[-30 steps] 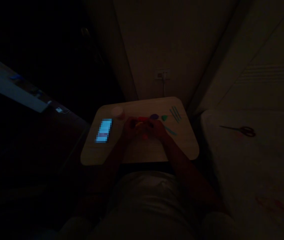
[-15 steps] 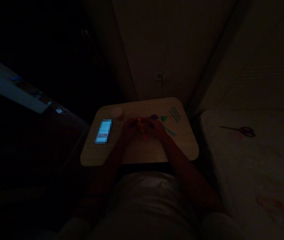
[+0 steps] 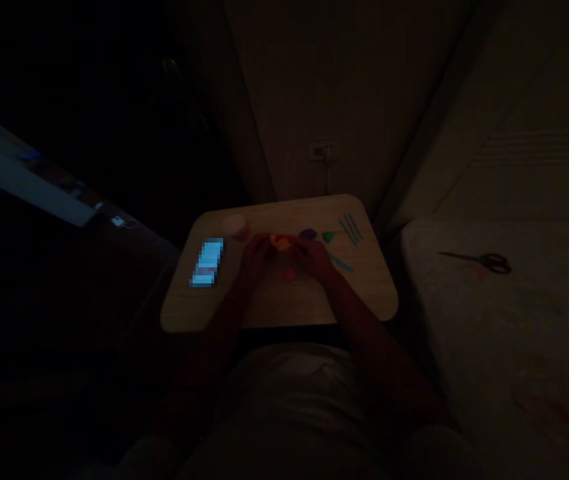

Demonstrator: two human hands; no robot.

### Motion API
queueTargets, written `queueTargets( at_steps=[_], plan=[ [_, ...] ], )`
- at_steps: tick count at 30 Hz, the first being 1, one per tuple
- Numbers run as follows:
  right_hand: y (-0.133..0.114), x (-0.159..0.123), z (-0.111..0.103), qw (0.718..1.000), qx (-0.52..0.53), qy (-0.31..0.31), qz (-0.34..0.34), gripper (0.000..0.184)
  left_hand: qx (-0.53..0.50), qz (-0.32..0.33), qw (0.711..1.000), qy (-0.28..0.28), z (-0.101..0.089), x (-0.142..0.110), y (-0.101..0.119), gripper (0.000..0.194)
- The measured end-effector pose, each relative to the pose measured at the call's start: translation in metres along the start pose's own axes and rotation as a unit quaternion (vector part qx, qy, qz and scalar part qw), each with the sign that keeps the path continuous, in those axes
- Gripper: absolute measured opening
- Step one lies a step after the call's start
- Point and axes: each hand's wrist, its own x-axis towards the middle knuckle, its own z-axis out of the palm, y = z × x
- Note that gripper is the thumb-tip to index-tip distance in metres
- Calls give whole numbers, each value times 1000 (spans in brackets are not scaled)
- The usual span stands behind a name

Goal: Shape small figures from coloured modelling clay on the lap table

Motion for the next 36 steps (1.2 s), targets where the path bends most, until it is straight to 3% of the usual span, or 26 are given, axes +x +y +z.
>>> queueTargets(
  at_steps=[9,16,25,30,36],
  plan=[
    [8,0,3,1000,7,4,-7,36,28,6,999,-29,2,-3,17,41],
    [7,0,3,999,50,-13,2,35,2,-6,999,-52,4,-4,6,46],
    [8,0,3,999,-16,-30,7,45,69,25,995,-64,0,-4,12,18],
    [7,0,2,997,-59,-56,-6,38,64,26,995,-69,1,-5,16,21],
    [3,2,-1,996,-28,-69,-41,29,60,14,996,-57,4,-7,21,29]
  ],
)
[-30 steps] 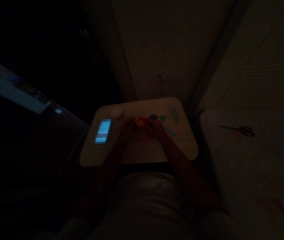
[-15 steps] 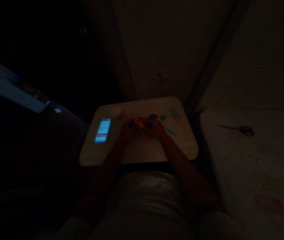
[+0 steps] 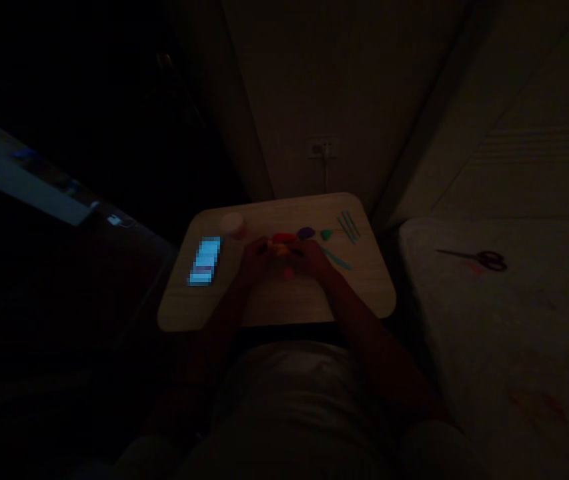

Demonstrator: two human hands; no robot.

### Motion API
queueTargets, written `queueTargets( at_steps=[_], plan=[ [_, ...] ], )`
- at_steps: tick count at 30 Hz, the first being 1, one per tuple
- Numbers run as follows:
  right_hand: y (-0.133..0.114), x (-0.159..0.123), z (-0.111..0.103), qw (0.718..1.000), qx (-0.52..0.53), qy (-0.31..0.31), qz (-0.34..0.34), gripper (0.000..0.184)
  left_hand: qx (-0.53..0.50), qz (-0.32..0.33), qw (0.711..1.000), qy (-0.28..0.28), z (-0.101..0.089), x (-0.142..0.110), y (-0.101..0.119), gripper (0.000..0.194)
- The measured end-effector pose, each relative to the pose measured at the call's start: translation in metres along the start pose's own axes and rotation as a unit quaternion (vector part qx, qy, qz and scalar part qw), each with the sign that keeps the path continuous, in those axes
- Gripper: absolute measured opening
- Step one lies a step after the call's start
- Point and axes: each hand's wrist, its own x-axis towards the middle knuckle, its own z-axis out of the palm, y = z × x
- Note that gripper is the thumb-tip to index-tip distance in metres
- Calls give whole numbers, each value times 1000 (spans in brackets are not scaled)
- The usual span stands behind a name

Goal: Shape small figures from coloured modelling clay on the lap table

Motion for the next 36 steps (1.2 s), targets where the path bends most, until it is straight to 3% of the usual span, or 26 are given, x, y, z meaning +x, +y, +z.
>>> queueTargets(
  at_steps=[5,12,21,28,32,36],
  plan=[
    [0,-1,0,1000,15,16,18,29,-21,-9,1000,-9,1,1,-5,34],
    [-2,-2,0,998,29,38,27,41,-51,18,996,-68,1,-1,-13,51],
    [1,-1,2,999,25,23,36,42,-52,-22,998,-35,1,1,-14,50],
    [-2,-1,2,999,20,22,28,36,-146,-9,988,48,1,1,-5,30],
    [-7,-1,1,999,29,23,34,36,-163,-18,985,46,1,1,-4,29],
    [-8,-1,0,999,28,28,22,36,-94,-44,994,30,1,0,-5,25]
  ],
)
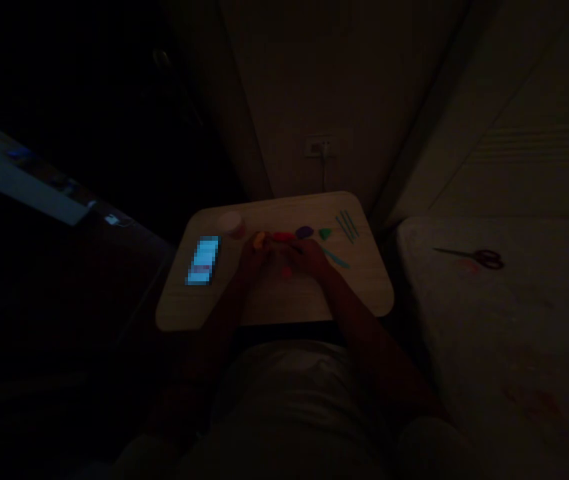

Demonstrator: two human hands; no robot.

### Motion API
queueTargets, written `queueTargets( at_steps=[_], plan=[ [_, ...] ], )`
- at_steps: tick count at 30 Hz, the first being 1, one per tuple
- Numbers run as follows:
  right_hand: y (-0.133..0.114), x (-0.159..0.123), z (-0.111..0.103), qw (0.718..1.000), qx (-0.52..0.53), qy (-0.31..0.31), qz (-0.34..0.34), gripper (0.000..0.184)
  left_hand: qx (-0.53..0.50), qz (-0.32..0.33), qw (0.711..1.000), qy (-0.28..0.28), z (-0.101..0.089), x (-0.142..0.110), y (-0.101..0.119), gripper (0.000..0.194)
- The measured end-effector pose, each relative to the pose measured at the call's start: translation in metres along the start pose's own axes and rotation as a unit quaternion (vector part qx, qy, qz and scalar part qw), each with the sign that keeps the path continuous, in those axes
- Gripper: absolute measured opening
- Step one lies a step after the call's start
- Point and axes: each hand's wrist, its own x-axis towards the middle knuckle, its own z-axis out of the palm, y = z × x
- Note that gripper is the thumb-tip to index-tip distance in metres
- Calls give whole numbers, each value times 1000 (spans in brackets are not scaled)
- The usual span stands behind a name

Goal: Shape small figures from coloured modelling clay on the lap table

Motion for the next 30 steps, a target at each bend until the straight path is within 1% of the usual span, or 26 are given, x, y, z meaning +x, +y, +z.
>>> queueTargets(
  at_steps=[3,5,7,9,11,13,16,18,23,26,28,30],
  plan=[
    [1,0,0,1000,6,-5,2,40,64,27,998,-14,-3,1,-1,18],
    [2,0,0,1000,14,-11,5,42,91,39,994,-45,-4,1,-1,15],
    [4,-1,1,1000,20,-12,7,44,108,45,990,-73,-4,1,-3,19],
    [4,-1,1,1000,20,-7,7,46,126,55,987,-88,-1,0,-3,24],
    [5,-1,1,1000,16,-9,4,48,151,73,980,-107,3,-3,-3,25],
    [4,-1,1,1000,11,-15,-4,46,181,95,970,-131,6,-7,-1,25],
    [5,-1,0,1000,9,-14,-5,41,219,127,956,-150,9,-10,0,29],
    [6,-1,0,1000,9,-8,-2,40,219,134,954,-157,9,-10,-1,32],
    [7,-1,2,1000,7,5,-5,41,158,108,969,-156,8,-7,0,34],
    [7,-1,2,1000,6,10,-3,42,143,121,970,-154,8,-6,1,35],
    [7,0,1,1000,2,8,-4,40,132,129,971,-152,7,-6,0,34],
    [7,1,1,1000,-6,4,-3,37,117,115,975,-153,6,-6,-1,33]
  ],
)
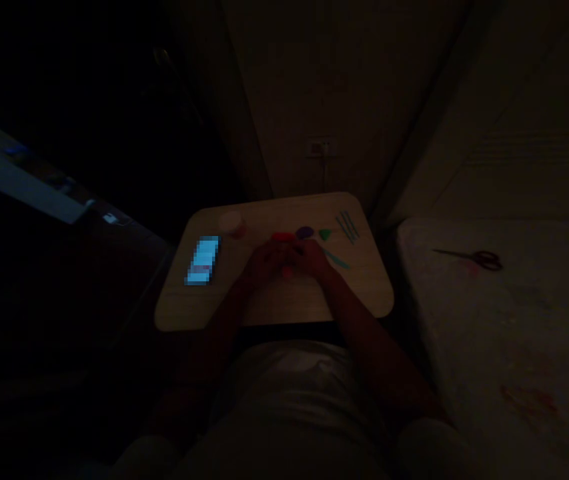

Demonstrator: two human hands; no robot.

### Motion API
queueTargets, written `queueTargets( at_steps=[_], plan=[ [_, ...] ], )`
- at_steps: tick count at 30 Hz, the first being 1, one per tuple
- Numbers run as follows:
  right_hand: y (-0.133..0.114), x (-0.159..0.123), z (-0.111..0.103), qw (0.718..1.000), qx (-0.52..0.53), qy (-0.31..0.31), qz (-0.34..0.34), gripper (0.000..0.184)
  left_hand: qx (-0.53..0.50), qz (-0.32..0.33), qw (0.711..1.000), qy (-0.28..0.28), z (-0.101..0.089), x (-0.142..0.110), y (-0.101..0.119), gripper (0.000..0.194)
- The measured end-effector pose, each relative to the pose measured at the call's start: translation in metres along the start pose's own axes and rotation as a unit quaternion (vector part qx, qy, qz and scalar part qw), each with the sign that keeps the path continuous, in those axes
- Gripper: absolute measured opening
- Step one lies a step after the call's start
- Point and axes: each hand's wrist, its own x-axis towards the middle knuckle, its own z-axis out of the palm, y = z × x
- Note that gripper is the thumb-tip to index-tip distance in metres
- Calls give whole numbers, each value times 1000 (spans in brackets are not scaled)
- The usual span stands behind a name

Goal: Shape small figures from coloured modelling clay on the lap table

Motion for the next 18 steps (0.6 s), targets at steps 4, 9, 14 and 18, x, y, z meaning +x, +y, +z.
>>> queueTargets(
  at_steps=[4,9,14,18],
  plan=[
    [1,0,0,1000,6,-2,0,32,-33,-51,998,-10,1,-1,1,31],
    [0,0,1,999,42,9,13,27,-17,-68,998,-2,3,-1,5,25],
    [2,1,2,996,90,14,13,23,38,-72,997,17,1,1,2,22],
    [3,1,2,993,112,16,15,21,42,-62,997,27,0,2,-1,21]
  ],
)
